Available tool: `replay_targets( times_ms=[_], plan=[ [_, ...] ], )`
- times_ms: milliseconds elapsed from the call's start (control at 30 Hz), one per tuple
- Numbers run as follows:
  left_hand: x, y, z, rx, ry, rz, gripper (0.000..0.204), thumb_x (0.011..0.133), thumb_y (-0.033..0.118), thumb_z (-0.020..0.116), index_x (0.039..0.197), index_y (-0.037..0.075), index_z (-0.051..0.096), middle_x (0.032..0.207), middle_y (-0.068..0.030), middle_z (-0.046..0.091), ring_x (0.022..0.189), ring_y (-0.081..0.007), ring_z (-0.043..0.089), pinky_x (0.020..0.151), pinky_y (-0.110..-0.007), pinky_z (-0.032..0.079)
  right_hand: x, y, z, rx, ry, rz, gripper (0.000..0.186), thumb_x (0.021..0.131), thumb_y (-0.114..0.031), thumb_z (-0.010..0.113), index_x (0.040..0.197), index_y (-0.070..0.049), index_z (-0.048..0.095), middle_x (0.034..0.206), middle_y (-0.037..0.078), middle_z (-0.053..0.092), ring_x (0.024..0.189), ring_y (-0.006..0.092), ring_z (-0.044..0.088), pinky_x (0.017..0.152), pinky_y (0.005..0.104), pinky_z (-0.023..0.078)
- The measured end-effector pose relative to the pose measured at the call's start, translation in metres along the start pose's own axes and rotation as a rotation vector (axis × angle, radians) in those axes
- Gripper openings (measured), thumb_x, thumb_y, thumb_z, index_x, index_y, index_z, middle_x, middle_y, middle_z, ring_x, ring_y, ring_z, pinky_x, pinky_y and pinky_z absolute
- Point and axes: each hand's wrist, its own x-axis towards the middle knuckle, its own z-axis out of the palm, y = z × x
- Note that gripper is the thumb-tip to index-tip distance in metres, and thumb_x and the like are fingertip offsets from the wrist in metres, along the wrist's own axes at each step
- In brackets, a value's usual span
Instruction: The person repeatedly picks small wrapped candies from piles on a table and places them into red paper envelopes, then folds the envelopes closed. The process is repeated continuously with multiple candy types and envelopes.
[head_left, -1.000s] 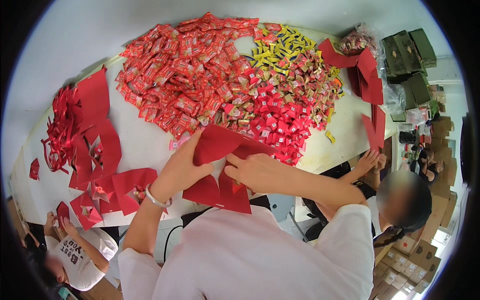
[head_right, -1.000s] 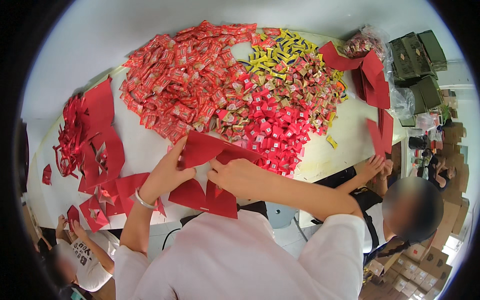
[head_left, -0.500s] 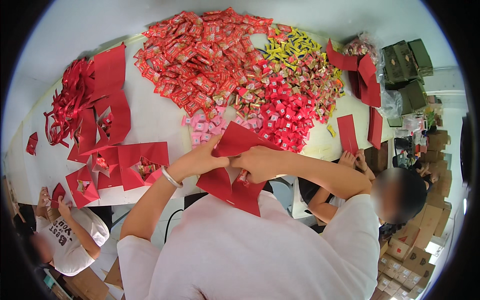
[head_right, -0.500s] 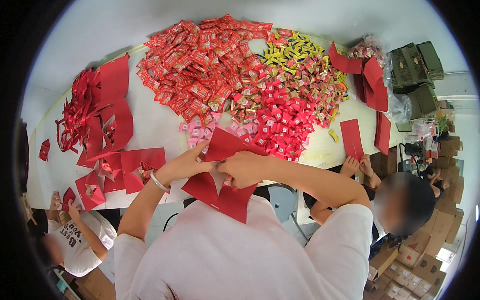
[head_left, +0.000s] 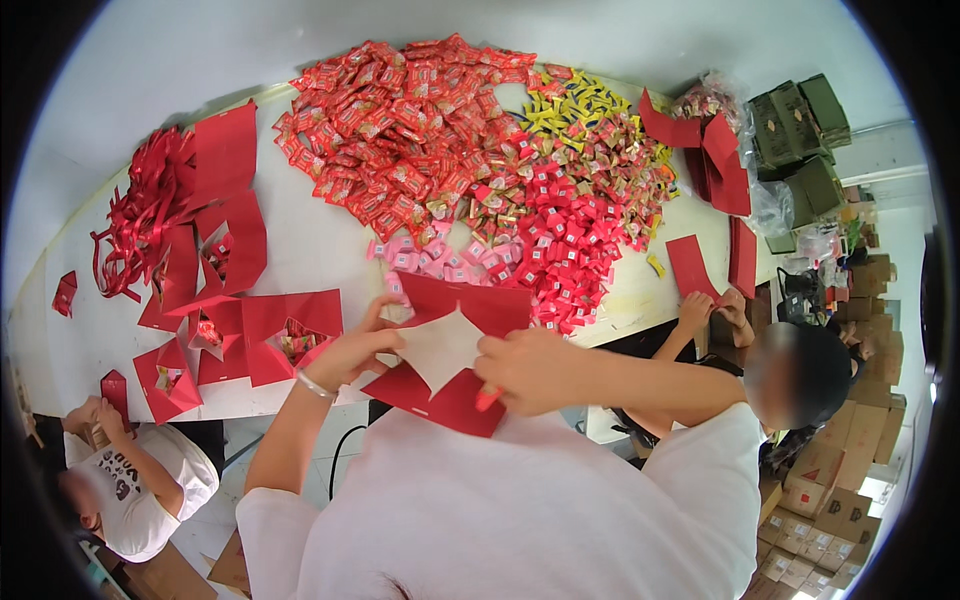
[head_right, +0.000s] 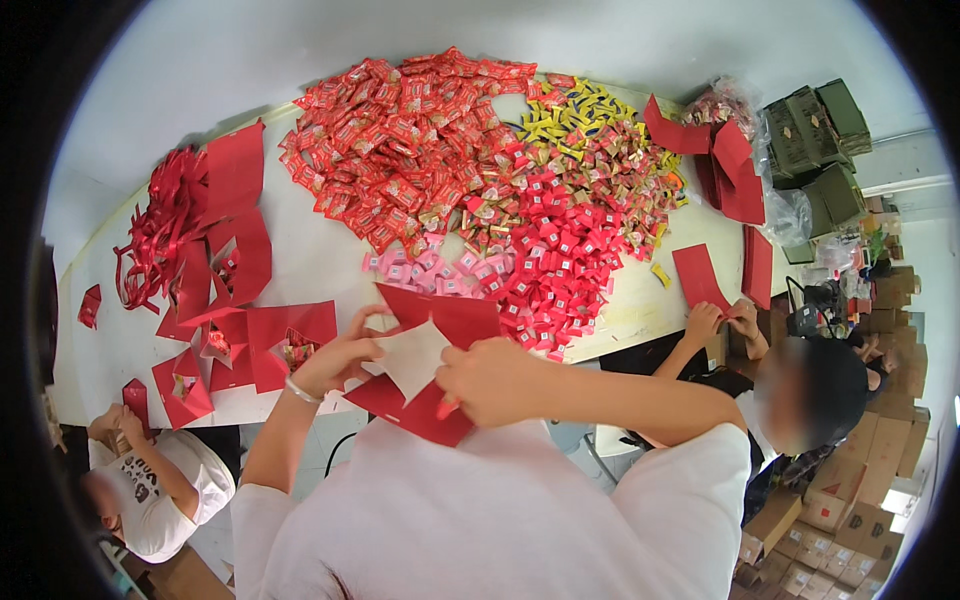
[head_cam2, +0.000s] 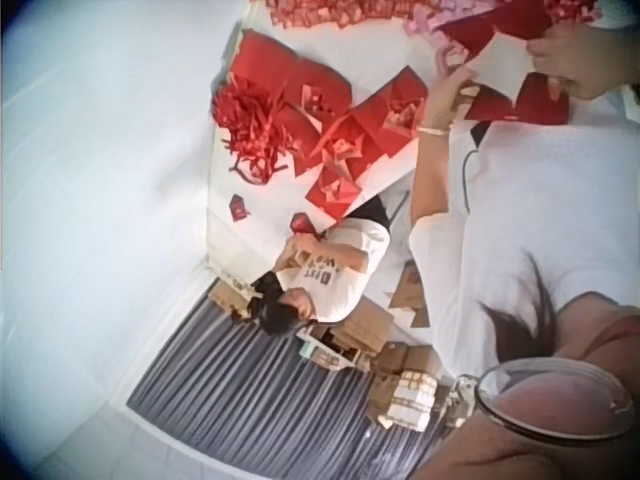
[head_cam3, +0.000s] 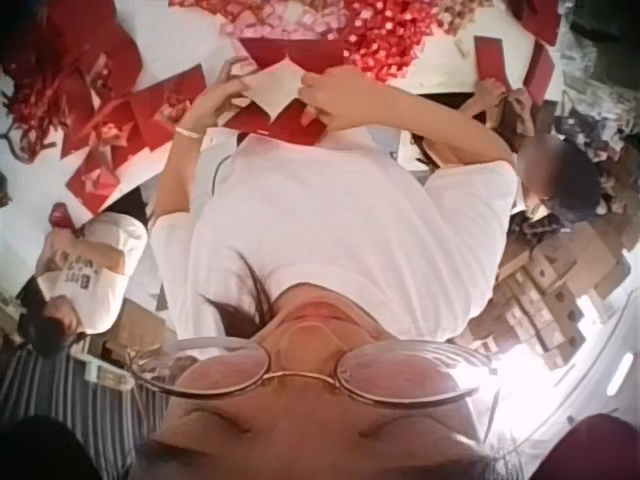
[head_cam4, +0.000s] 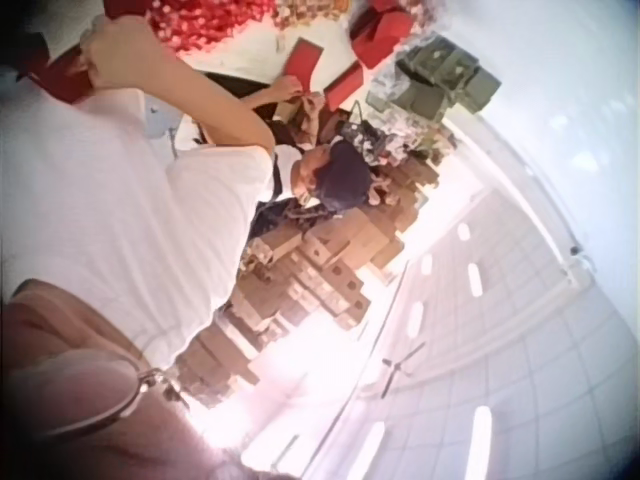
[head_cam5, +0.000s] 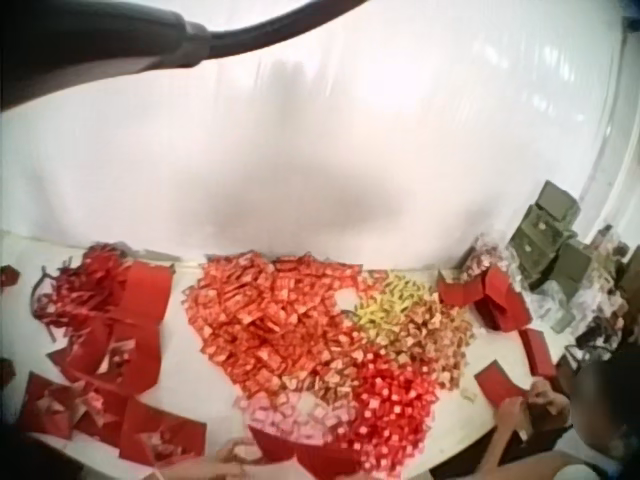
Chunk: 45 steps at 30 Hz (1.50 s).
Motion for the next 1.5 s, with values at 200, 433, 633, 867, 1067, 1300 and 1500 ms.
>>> replay_targets(
  times_ms=[200, 433, 633, 867, 1067, 1300, 1500],
  plan=[
    [-0.016, -0.009, 0.029, 0.172, 0.135, 0.171, 0.089, 0.069, 0.013, 0.060, 0.143, 0.019, 0.010, 0.122, -0.0118, 0.036, 0.090, -0.0172, 0.053, 0.061, -0.027, 0.047, -0.032, 0.061, 0.055, -0.055, 0.268, -0.220, 0.025, 0.067, -0.011, 0.065, 0.087, -0.005, 0.052, 0.104, 0.007, 0.052, 0.065, 0.0254, 0.053, 0.055, 0.0342, 0.045],
    [0.006, -0.022, 0.055, 0.188, 0.368, 0.392, 0.072, 0.067, 0.005, 0.063, 0.130, 0.004, 0.028, 0.118, -0.0146, 0.042, 0.102, -0.0205, 0.050, 0.076, -0.032, 0.047, -0.025, 0.043, 0.040, 0.478, 0.141, 0.295, 0.019, 0.069, -0.001, 0.055, 0.088, -0.002, 0.057, 0.109, 0.011, 0.053, 0.085, 0.0326, 0.057, 0.065, 0.0405, 0.047],
    [0.029, -0.023, 0.056, 0.508, 0.475, 0.573, 0.074, 0.067, 0.009, 0.066, 0.130, 0.001, 0.027, 0.118, -0.0182, 0.041, 0.113, -0.0266, 0.042, 0.095, -0.034, 0.036, 0.001, 0.046, 0.088, 0.402, 0.218, 0.336, 0.022, 0.070, -0.002, 0.053, 0.092, 0.000, 0.057, 0.093, 0.017, 0.059, 0.087, 0.0350, 0.058, 0.069, 0.0420, 0.047],
    [0.030, -0.001, 0.036, 0.245, 0.287, 0.305, 0.084, 0.069, 0.015, 0.067, 0.136, 0.006, 0.017, 0.124, -0.0170, 0.039, 0.101, -0.0238, 0.051, 0.077, -0.033, 0.047, -0.002, 0.048, 0.057, 0.471, -0.025, 0.333, 0.016, 0.071, -0.003, 0.050, 0.083, 0.003, 0.059, 0.083, 0.020, 0.060, 0.079, 0.0349, 0.059, 0.068, 0.0420, 0.046],
    [0.022, -0.008, 0.040, 0.169, 0.247, 0.370, 0.072, 0.070, 0.009, 0.065, 0.131, 0.010, 0.027, 0.117, -0.0116, 0.044, 0.094, -0.0169, 0.053, 0.065, -0.031, 0.050, -0.026, 0.075, 0.070, 0.712, -0.005, 0.382, 0.030, 0.070, 0.004, 0.047, 0.097, 0.001, 0.059, 0.098, 0.013, 0.062, 0.089, 0.0226, 0.059, 0.076, 0.0337, 0.046],
    [0.063, -0.022, 0.052, 0.440, 0.600, 0.716, 0.069, 0.064, 0.010, 0.067, 0.123, -0.001, 0.034, 0.114, -0.0188, 0.043, 0.109, -0.0311, 0.042, 0.094, -0.037, 0.035, 0.022, 0.070, 0.101, 1.756, 0.932, 0.709, 0.035, 0.074, 0.002, 0.053, 0.108, -0.001, 0.056, 0.091, 0.010, 0.060, 0.083, 0.0207, 0.057, 0.073, 0.0304, 0.045],
    [0.067, -0.013, 0.048, 0.483, 0.700, 0.711, 0.070, 0.065, 0.010, 0.067, 0.124, -0.001, 0.032, 0.114, -0.0204, 0.043, 0.110, -0.0307, 0.043, 0.094, -0.037, 0.036, 0.058, 0.090, 0.118, 0.827, 0.918, 0.672, 0.033, 0.080, -0.006, 0.057, 0.112, 0.001, 0.052, 0.089, 0.012, 0.058, 0.081, 0.0181, 0.056, 0.074, 0.0299, 0.045]
  ],
)
